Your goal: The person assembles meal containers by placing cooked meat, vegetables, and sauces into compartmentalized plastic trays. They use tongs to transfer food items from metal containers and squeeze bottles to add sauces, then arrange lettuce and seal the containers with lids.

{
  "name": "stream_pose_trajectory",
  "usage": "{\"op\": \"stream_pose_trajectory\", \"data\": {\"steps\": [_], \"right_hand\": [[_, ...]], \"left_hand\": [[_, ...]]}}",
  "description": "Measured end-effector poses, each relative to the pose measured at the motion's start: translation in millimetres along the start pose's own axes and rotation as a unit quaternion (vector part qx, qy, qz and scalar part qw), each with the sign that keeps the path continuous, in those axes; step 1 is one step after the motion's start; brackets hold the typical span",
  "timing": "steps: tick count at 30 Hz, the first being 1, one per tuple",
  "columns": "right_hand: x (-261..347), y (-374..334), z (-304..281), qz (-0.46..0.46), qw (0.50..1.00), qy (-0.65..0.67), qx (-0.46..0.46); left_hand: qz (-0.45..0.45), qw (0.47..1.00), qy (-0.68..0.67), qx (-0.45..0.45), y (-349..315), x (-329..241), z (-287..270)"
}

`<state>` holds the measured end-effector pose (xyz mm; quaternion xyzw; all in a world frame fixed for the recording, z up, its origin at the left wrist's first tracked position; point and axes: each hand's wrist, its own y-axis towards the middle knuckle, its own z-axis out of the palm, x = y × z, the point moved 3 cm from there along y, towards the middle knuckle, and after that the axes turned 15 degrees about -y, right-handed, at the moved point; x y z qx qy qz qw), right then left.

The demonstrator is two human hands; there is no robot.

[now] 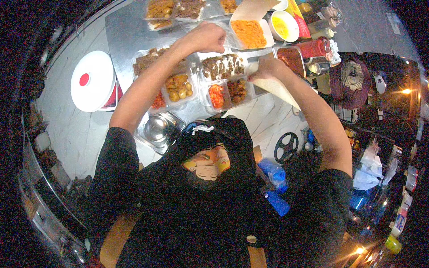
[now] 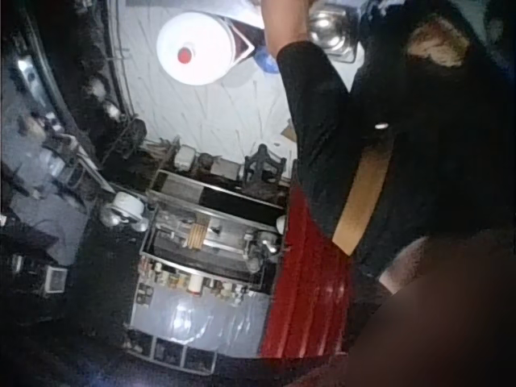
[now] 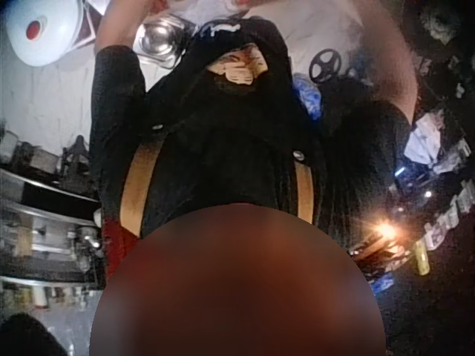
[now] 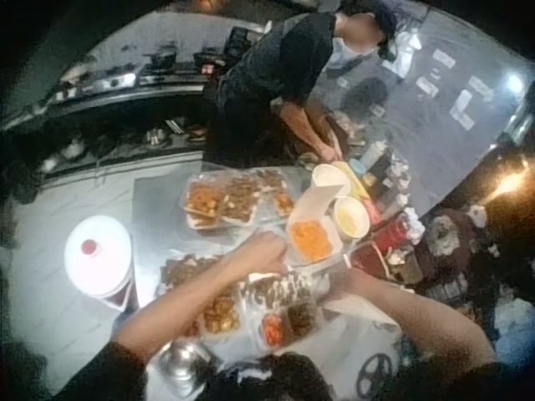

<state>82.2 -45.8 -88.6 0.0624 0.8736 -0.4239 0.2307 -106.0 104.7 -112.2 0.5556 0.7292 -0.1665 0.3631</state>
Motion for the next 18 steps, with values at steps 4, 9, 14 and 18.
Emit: {"op": "stream_pose_trajectory", "data": {"steps": [4,9,14,18], "right_hand": [[-2.4,-2.5,7.7,-0.032,0.999,0.033,0.013],[12.7,4.3,2.7,-0.121,0.983,0.109,-0.084],[61.6,1.6,-36.2,-0.107,0.992,0.064,-0.031],[62.1,11.6,-16.6,-0.104,0.993,0.055,-0.025]], "left_hand": [[-0.001,1.000,-0.005,0.012,2.4,-3.4,1.8],[0.004,1.000,0.013,0.022,5.8,-7.6,5.1],[-0.011,1.000,0.013,0.025,3.9,-1.3,2.5],[0.000,1.000,0.005,0.015,3.8,-8.7,2.8]]}}
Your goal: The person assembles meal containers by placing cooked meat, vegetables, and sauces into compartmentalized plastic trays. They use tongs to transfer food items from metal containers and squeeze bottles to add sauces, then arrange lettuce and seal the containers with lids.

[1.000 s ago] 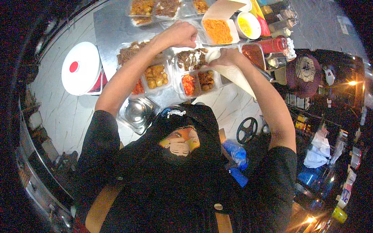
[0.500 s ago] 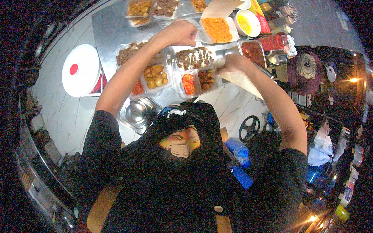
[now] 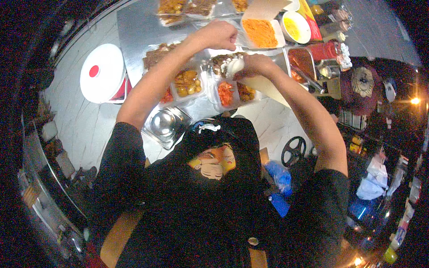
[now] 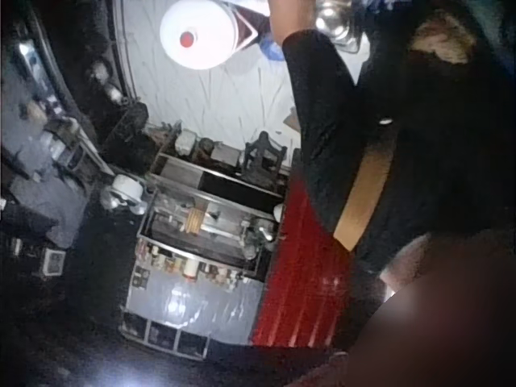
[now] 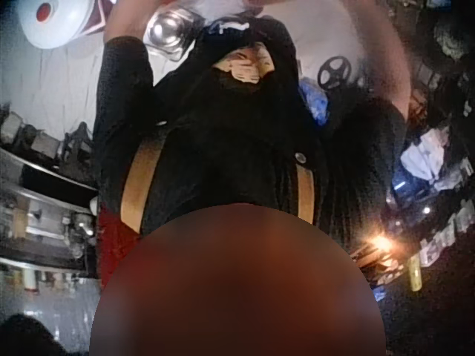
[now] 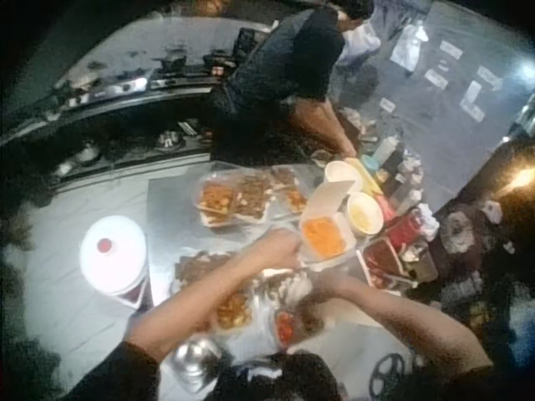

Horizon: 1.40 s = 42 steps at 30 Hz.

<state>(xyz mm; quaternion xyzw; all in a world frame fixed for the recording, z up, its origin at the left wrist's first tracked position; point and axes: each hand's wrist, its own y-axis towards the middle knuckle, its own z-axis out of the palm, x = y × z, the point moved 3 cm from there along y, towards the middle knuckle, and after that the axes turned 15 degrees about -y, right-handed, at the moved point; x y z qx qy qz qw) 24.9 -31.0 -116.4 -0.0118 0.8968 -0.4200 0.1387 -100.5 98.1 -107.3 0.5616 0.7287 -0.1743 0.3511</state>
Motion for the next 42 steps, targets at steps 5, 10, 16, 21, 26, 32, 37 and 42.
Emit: {"op": "stream_pose_trajectory", "data": {"steps": [5,10,16,21,26,32,37,42], "right_hand": [[-9.8,-21.6,17.7,-0.064,0.992,0.107,-0.021],[29.9,-83.3,-39.3,-0.102,0.936,0.337,-0.018],[74.7,-43.7,-86.3,-0.192,0.943,0.252,-0.105],[134.2,-5.6,-133.5,-0.233,0.961,0.135,-0.060],[161.9,34.4,-138.3,-0.252,0.960,0.046,-0.110],[140.5,43.0,-156.1,-0.263,0.962,-0.034,-0.065],[134.6,30.6,-153.5,-0.146,0.989,-0.030,-0.027],[119.7,20.5,-157.2,-0.110,0.993,-0.048,0.005]], "left_hand": [[0.011,1.000,0.005,0.026,10.5,12.5,9.7],[0.000,0.989,-0.045,0.139,36.2,34.7,-13.2],[-0.009,0.984,-0.057,0.170,56.2,45.1,-42.8],[-0.018,0.982,-0.056,0.180,52.3,42.0,-47.4],[-0.012,0.984,-0.057,0.170,52.8,47.8,-51.7],[-0.005,0.988,-0.051,0.143,49.0,45.7,-49.1],[-0.014,0.986,-0.048,0.156,48.8,47.0,-51.6],[-0.020,0.987,-0.057,0.151,44.4,47.9,-53.7]]}}
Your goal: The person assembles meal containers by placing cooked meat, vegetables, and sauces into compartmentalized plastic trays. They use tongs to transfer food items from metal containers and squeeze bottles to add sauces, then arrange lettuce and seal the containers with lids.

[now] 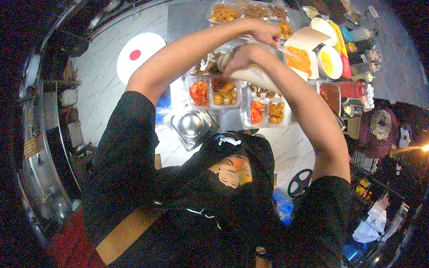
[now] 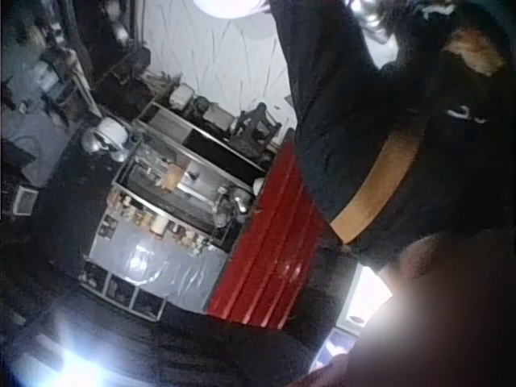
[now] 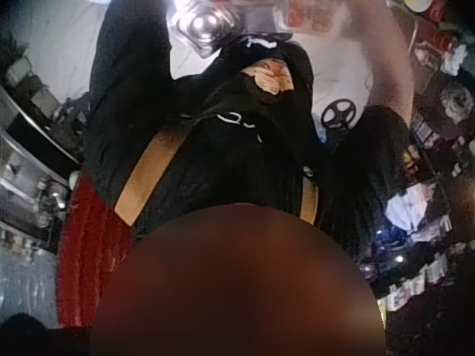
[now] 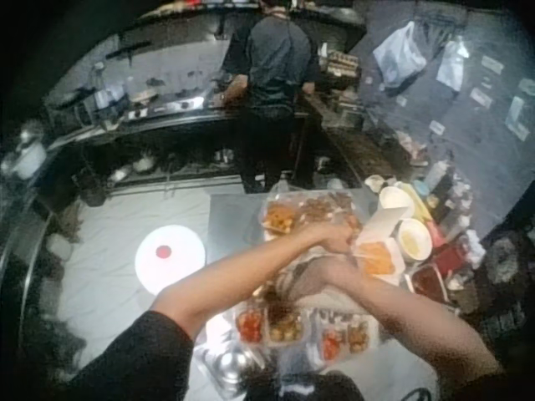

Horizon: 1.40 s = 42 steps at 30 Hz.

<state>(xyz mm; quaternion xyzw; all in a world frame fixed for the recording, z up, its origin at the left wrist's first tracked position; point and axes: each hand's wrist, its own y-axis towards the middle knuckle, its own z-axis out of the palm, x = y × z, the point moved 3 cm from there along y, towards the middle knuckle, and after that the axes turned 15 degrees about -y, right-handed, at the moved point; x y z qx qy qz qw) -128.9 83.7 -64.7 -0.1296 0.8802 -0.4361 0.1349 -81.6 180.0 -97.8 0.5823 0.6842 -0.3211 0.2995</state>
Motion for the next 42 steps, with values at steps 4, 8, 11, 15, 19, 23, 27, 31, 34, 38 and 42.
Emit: {"op": "stream_pose_trajectory", "data": {"steps": [4,8,11,15,19,23,27,31,34,38,42], "right_hand": [[-20.8,-0.2,8.4,0.025,0.999,-0.024,0.019],[-27.6,5.0,21.7,-0.010,0.998,-0.041,-0.037],[-35.3,0.9,30.7,0.006,0.999,-0.020,-0.044],[-47.6,-0.5,42.9,0.024,0.998,0.013,-0.055],[-64.3,-3.6,59.7,0.021,0.997,0.059,-0.051],[-63.2,-23.6,80.1,0.015,0.988,0.132,-0.082],[-65.7,-58.3,141.4,-0.043,0.925,0.324,-0.194],[-56.7,-123.7,177.9,-0.070,0.846,0.476,-0.231],[-68.4,-153.6,224.9,-0.095,0.732,0.618,-0.271],[-113.8,-224.8,216.4,-0.114,0.706,0.599,-0.360],[-226.3,-287.0,233.6,-0.101,0.549,0.629,-0.541]], "left_hand": [[0.000,0.999,-0.027,0.019,0.5,-6.4,-0.8],[-0.001,1.000,-0.013,0.000,3.8,-4.0,-5.5],[0.015,1.000,-0.005,-0.005,2.9,-4.9,-3.3],[0.022,1.000,-0.003,0.006,7.2,-5.5,-4.1],[0.040,0.999,-0.009,-0.025,3.6,-6.4,2.2],[-0.041,0.999,0.006,0.014,-3.5,2.5,4.2],[-0.023,1.000,0.009,-0.016,-15.2,-2.1,23.1],[-0.023,0.998,0.050,-0.026,-28.4,-13.2,56.5],[-0.015,0.990,0.134,-0.035,-21.2,-6.5,94.0],[-0.032,0.978,0.204,-0.023,-27.2,-12.3,117.7],[-0.066,0.973,0.221,-0.022,-21.9,-19.9,126.5]]}}
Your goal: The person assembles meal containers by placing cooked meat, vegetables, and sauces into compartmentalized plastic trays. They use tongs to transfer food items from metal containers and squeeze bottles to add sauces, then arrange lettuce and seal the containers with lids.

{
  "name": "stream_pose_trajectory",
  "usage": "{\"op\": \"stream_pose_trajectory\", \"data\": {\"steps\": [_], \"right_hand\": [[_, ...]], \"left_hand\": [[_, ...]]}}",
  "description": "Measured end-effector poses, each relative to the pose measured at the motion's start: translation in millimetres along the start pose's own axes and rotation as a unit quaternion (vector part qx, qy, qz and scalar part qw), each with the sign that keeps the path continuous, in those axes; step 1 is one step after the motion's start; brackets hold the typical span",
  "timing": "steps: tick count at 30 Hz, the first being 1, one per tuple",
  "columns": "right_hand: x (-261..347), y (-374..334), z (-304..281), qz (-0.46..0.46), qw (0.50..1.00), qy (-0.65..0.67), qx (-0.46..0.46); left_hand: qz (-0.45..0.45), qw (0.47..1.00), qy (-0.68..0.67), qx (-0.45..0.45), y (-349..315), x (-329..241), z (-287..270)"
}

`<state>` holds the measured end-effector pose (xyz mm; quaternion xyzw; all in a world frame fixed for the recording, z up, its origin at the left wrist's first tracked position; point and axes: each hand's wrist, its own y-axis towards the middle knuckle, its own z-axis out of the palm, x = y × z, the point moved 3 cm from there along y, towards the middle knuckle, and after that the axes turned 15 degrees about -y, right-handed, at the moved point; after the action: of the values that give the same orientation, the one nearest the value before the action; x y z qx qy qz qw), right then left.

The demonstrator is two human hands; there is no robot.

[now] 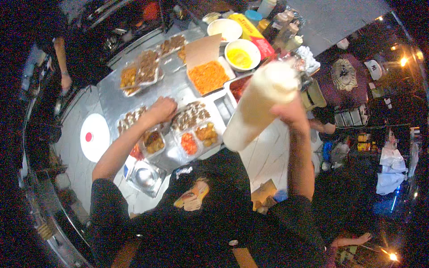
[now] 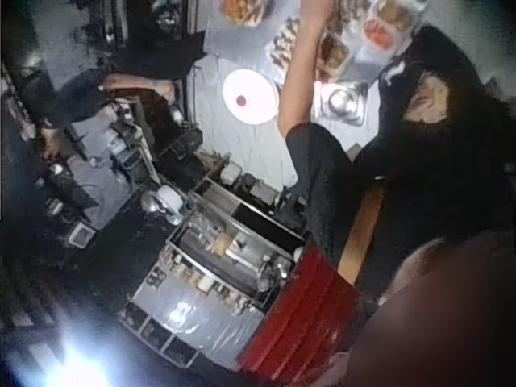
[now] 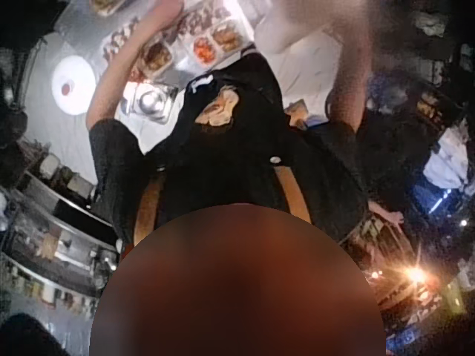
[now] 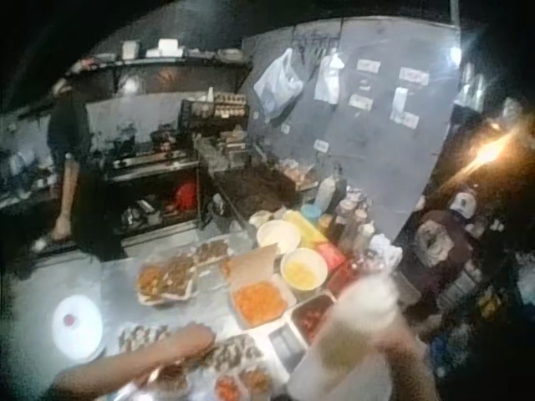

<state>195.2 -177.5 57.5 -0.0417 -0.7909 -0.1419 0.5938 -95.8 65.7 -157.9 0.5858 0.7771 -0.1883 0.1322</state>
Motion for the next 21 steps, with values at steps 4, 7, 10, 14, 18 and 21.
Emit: {"op": "stream_pose_trajectory", "data": {"steps": [4,7,10,14,18,21], "right_hand": [[46.6,90.8,-133.5,-0.143,0.972,0.064,-0.177],[52.0,165.8,-196.7,-0.223,0.935,-0.120,-0.248],[6.2,227.3,-235.4,-0.191,0.896,-0.320,-0.240],[-84.0,273.0,-243.1,-0.161,0.879,-0.426,-0.138],[-141.9,273.5,-273.6,-0.117,0.900,-0.419,-0.010],[-214.2,277.9,-328.7,-0.122,0.901,-0.416,-0.005]], "left_hand": [[-0.052,0.995,-0.050,-0.063,-8.0,-31.5,-39.2],[-0.105,0.979,-0.127,-0.122,-6.0,-54.1,-68.1],[-0.147,0.944,-0.205,-0.212,-9.3,-85.9,-92.9],[-0.262,0.889,-0.234,-0.295,-38.0,-133.0,-100.4],[-0.330,0.835,-0.230,-0.376,-69.5,-189.0,-109.1],[-0.399,0.794,-0.199,-0.414,-104.9,-223.2,-113.3]]}}
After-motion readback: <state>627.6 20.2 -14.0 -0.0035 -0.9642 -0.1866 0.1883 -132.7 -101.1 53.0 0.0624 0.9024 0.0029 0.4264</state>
